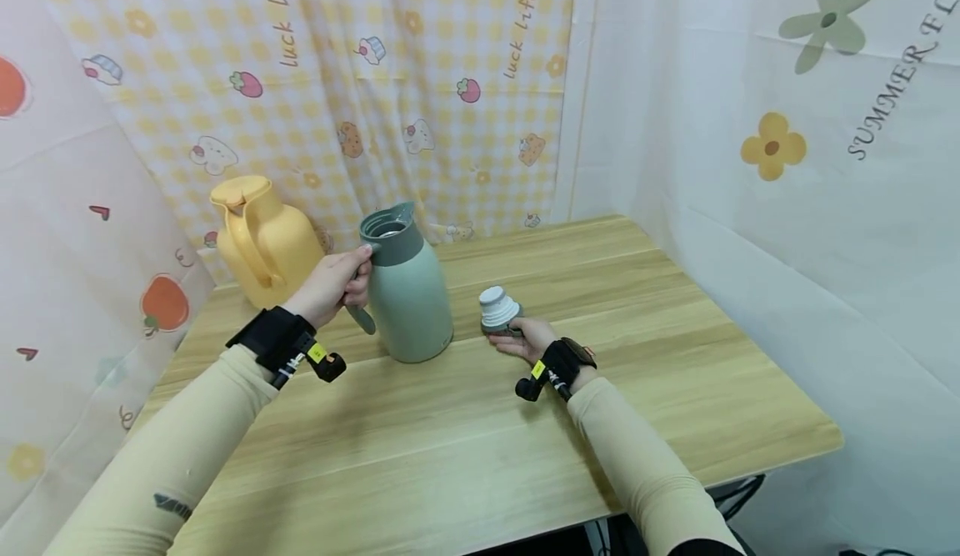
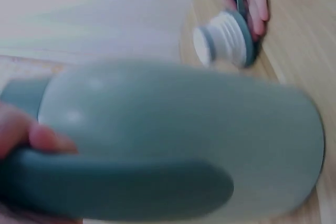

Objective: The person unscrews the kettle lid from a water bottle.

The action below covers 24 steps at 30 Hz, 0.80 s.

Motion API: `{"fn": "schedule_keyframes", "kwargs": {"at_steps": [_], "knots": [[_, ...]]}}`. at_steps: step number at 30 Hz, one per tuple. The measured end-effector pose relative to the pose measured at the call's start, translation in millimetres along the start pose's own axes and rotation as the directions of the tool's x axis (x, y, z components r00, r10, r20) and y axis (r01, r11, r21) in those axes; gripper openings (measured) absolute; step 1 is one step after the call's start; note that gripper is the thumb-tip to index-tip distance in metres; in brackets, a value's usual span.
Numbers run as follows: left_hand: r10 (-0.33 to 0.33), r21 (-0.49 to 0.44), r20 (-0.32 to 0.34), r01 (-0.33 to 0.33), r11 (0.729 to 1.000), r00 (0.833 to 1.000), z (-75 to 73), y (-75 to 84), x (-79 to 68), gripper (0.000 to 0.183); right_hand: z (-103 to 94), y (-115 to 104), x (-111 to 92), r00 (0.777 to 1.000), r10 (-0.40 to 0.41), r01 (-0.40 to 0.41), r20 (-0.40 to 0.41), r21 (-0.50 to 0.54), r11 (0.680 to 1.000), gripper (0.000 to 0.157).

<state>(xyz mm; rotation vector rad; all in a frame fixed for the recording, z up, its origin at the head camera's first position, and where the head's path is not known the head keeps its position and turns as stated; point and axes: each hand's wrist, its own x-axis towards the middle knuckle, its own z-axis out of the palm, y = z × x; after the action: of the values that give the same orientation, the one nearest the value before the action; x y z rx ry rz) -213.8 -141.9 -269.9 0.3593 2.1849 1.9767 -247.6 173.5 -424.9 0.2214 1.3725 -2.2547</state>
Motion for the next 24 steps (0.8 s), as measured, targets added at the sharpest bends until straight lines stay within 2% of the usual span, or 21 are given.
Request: {"fn": "schedule_keyframes", "kwargs": {"at_steps": [3, 5, 7, 9, 11, 13, 18, 20, 21, 24], "knots": [[-0.007, -0.023, -0.087, 0.005, 1.0, 0.996, 6.9, 2.5, -5.2, 0.044, 5.5, 0, -1, 1.0, 0.01, -0.013, -0.021, -0.143, 0.99, 0.029], [-0.012, -0.046, -0.13, 0.006, 0.999, 0.991, 13.0, 4.5, -8.0, 0.045, 9.0, 0, -3, 1.0, 0.009, -0.015, -0.028, -0.228, 0.974, 0.025], [-0.02, -0.076, -0.157, 0.008, 0.997, 0.987, 19.1, 6.1, -10.4, 0.045, 12.6, 1, -5, 0.999, 0.003, -0.019, -0.05, -0.332, 0.943, 0.026], [-0.026, -0.101, -0.176, 0.008, 0.995, 0.984, 23.5, 6.8, -12.1, 0.044, 15.6, 2, -6, 0.997, -0.003, -0.031, -0.071, -0.461, 0.887, 0.029], [-0.032, -0.112, -0.183, 0.011, 0.994, 0.983, 25.7, 8.0, -13.5, 0.043, 18.5, 3, -6, 0.996, -0.005, -0.051, -0.093, -0.593, 0.804, 0.032], [-0.041, -0.112, -0.185, 0.02, 0.993, 0.982, 26.6, 8.6, -14.8, 0.042, 20.8, 4, -4, 0.995, -0.003, -0.07, -0.1, -0.715, 0.695, 0.036], [-0.061, -0.095, -0.17, 0.046, 0.994, 0.984, 26.7, 8.6, -16.5, 0.039, 27.7, 4, 2, 0.997, -0.03, -0.054, -0.071, -0.924, 0.378, 0.043], [-0.065, -0.095, -0.16, 0.05, 0.994, 0.985, 26.6, 8.8, -16.4, 0.038, 31.6, 3, 4, 0.998, -0.055, -0.021, -0.038, -0.963, 0.27, 0.043], [-0.065, -0.097, -0.153, 0.05, 0.994, 0.986, 26.4, 9.0, -16.4, 0.038, 33.5, 2, 5, 0.998, -0.062, -0.011, -0.025, -0.974, 0.226, 0.043], [-0.068, -0.104, -0.142, 0.053, 0.993, 0.987, 26.0, 10.1, -17.1, 0.038, 36.9, 1, 9, 0.997, -0.072, 0.009, -0.002, -0.988, 0.154, 0.043]]}}
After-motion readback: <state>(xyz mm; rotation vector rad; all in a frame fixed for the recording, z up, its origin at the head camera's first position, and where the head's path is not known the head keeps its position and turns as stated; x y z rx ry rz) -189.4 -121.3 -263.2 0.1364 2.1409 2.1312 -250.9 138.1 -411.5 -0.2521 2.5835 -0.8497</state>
